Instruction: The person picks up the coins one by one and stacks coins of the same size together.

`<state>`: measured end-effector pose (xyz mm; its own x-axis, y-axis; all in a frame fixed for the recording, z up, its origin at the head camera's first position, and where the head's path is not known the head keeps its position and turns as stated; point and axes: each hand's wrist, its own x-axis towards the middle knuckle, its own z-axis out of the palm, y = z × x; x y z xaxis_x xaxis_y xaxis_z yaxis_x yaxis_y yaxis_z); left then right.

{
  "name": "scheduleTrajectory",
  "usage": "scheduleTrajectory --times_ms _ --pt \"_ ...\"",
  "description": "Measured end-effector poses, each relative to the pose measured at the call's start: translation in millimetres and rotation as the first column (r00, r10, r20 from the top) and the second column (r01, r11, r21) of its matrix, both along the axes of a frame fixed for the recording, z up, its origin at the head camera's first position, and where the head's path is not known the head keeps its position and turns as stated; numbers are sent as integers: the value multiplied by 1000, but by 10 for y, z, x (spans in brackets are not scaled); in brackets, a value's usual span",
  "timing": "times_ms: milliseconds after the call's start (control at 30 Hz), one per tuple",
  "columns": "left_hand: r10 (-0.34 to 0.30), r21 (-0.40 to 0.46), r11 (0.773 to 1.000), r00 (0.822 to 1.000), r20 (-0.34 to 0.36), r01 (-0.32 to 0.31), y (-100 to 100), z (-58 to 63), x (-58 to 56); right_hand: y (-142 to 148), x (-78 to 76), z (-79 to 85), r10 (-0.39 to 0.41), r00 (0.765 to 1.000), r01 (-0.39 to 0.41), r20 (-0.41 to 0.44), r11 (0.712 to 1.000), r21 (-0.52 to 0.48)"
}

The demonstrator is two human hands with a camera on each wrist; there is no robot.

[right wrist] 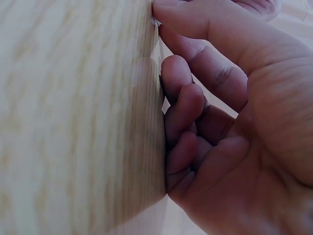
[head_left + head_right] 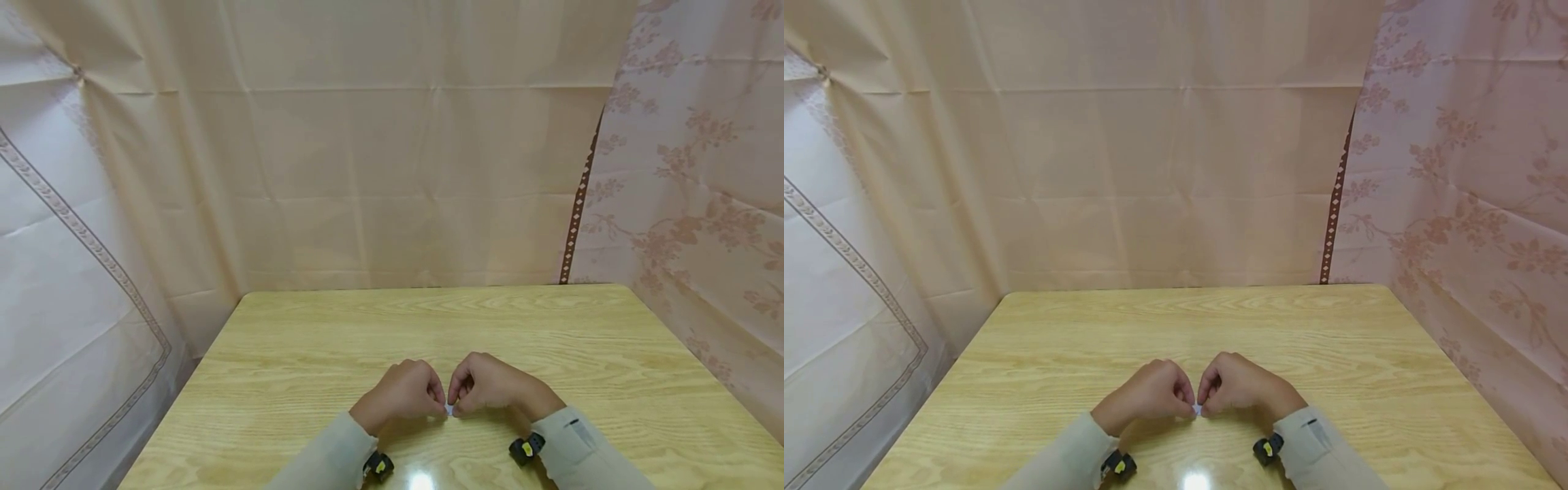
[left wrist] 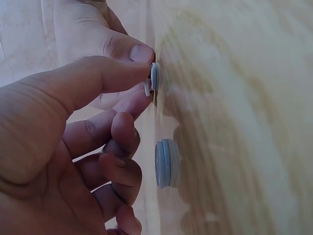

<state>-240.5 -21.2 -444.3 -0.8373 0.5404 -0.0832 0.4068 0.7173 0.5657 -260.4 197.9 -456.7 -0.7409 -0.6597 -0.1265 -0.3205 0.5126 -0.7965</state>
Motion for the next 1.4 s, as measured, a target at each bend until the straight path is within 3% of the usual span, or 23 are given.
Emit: scheduleTrajectory --times_ms 867,1400 --pt "-27 5 1000 1000 -4 27 22 -15 -6 1 16 20 21 1000 -21 -8 999 -27" --pt "2 -24 1000 1000 -12 -3 -15 43 -1 16 -14 -19 13 1000 -13 -6 1000 -21"
